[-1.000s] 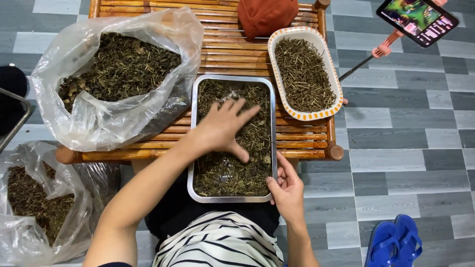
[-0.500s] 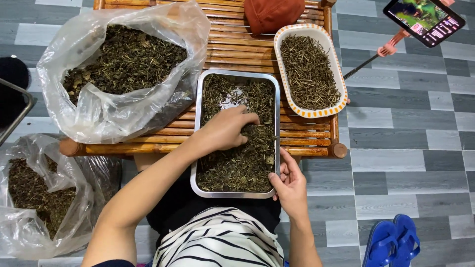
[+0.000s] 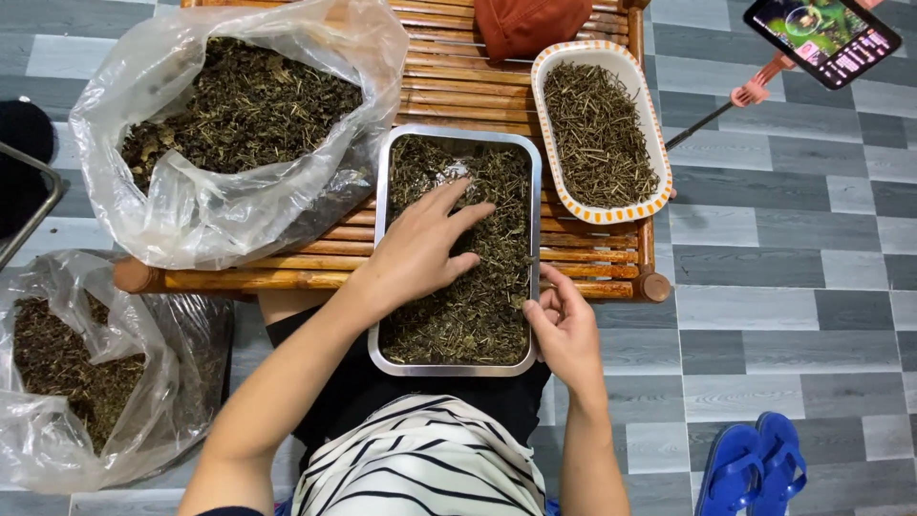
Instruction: The person sits on a bamboo mat on the floor and sorts dried green herbs by hand. They pick herbs from a large plastic bag and a metal tray, separate them, and place the sorted portions into a smaller patterned tray.
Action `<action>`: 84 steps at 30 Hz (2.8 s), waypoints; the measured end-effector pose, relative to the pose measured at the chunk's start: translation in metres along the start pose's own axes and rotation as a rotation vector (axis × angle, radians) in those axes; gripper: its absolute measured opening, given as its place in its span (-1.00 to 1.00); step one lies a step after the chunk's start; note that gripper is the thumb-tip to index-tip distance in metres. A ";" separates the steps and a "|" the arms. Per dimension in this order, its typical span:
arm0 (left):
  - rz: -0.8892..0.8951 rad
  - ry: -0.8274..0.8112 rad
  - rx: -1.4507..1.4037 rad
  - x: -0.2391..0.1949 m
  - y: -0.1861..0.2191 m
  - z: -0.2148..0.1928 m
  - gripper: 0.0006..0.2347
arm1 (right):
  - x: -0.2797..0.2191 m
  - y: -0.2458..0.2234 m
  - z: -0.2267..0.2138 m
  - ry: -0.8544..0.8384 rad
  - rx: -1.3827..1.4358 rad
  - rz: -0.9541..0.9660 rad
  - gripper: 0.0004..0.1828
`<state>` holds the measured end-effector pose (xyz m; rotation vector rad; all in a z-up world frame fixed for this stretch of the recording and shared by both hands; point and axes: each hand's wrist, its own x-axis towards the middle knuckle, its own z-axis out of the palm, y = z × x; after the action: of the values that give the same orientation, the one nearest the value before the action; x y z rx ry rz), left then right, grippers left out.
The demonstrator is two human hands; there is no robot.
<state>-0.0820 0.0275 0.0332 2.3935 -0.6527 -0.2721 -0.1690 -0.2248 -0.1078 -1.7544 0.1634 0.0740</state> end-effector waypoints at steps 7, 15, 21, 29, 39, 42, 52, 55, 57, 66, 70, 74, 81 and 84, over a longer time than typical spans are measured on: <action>0.144 0.320 -0.138 -0.029 -0.016 0.014 -0.58 | 0.022 -0.042 0.018 0.068 -0.040 -0.041 -0.39; -0.012 0.617 -0.984 -0.062 0.013 0.042 -0.52 | 0.059 -0.081 0.034 0.124 -0.772 -0.726 -0.37; -0.110 0.696 -1.124 -0.055 0.010 0.061 -0.47 | 0.103 -0.089 0.074 -0.138 -1.359 -0.789 -0.03; -0.154 0.680 -1.333 -0.042 0.007 0.063 -0.50 | 0.138 -0.037 0.077 0.003 -1.054 -0.903 -0.63; -0.253 0.609 -1.925 -0.012 -0.019 0.073 -0.51 | 0.138 -0.111 0.089 -0.399 -0.194 -0.562 -0.92; -0.437 0.523 -2.243 0.003 -0.065 0.129 -0.56 | 0.132 -0.147 0.104 -0.718 -0.081 -0.598 -0.97; -0.851 0.616 -2.349 0.005 -0.032 0.066 -0.70 | 0.191 -0.194 0.079 -1.314 0.021 -0.577 -0.69; -0.838 0.635 -2.341 0.002 -0.022 0.048 -0.68 | 0.204 -0.172 0.077 -1.219 0.128 -0.556 -0.65; -0.744 0.628 -2.335 0.000 -0.021 0.054 -0.60 | 0.202 -0.165 0.075 -1.055 0.121 -0.562 -0.74; -0.303 0.665 -2.227 -0.013 -0.021 0.080 -0.54 | 0.187 -0.153 0.065 -1.096 -0.147 -0.510 -0.95; -0.349 0.679 -2.218 -0.012 -0.015 0.071 -0.53 | 0.180 -0.164 0.070 -1.129 -0.184 -0.518 -0.89; -0.360 0.681 -2.229 -0.012 -0.016 0.079 -0.53 | 0.178 -0.156 0.071 -1.143 -0.235 -0.552 -0.85; -0.537 0.714 -2.238 -0.011 -0.017 0.077 -0.52 | 0.180 -0.148 0.071 -1.146 -0.291 -0.523 -0.89; -0.556 0.732 -2.237 -0.011 -0.016 0.076 -0.53 | 0.179 -0.155 0.069 -1.144 -0.306 -0.518 -0.86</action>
<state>-0.1111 0.0039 -0.0354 0.2640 0.5848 -0.1264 0.0337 -0.1410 0.0047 -1.7442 -1.1696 0.7236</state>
